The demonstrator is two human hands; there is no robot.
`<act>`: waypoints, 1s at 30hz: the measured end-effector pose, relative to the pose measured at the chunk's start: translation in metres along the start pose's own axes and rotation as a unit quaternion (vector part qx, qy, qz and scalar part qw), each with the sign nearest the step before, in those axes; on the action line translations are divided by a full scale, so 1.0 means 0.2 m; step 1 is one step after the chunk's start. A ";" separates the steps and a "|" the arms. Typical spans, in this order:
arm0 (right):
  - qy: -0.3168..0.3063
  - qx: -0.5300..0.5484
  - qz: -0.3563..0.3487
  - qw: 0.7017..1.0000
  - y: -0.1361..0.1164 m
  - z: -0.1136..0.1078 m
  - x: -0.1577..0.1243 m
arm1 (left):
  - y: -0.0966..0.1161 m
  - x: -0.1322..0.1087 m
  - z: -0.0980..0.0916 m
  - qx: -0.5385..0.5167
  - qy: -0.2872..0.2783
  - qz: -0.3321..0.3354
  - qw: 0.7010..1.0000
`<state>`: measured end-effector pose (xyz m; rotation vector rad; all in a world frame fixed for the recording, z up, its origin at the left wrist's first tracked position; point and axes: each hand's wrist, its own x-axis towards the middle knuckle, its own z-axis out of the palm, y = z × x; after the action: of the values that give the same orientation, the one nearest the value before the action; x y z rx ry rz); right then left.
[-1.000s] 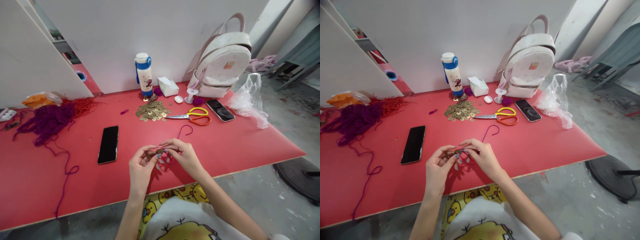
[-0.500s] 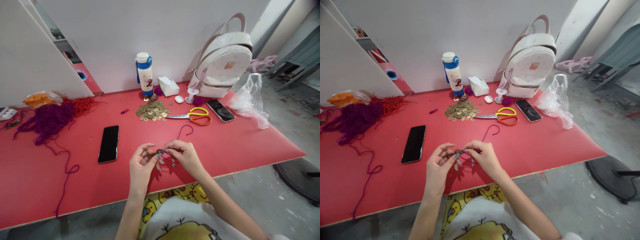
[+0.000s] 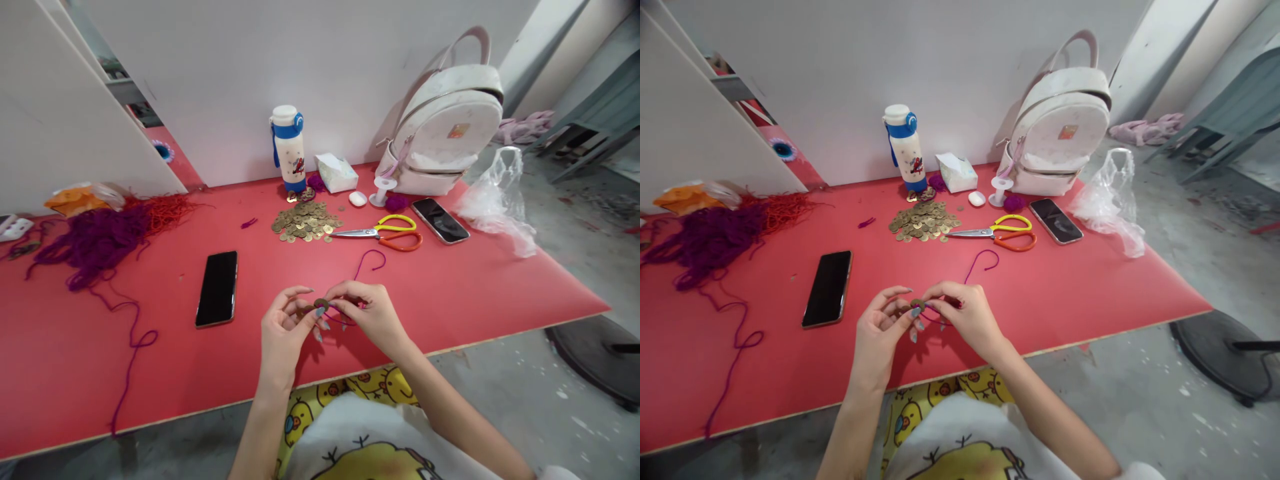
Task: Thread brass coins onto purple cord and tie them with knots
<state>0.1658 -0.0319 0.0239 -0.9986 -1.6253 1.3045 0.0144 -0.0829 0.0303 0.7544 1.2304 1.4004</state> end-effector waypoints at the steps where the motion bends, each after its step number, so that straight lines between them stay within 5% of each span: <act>1: 0.002 -0.008 -0.011 1.000 0.00 0.00 0.00 | 0.00 0.00 0.00 0.000 -0.001 0.002 1.000; 7: 0.009 -0.060 -0.100 0.993 -0.02 -0.01 0.01 | 0.00 0.00 0.00 0.011 -0.006 0.024 1.000; 16: -0.072 -0.026 -0.055 0.996 -0.07 -0.03 -0.02 | 0.00 -0.02 0.00 0.074 0.036 0.072 0.994; 22: -0.023 0.007 -0.022 0.999 -0.03 0.01 0.00 | 0.00 -0.05 0.03 0.132 0.062 0.081 0.986; 30: 0.037 0.054 -0.032 0.997 -0.01 0.02 0.01 | -0.01 -0.04 0.03 0.153 0.030 0.076 0.985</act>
<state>0.1605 -0.0312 0.0265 -0.9117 -1.5033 1.2839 0.0217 -0.0894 0.0310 1.0414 1.4814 1.3817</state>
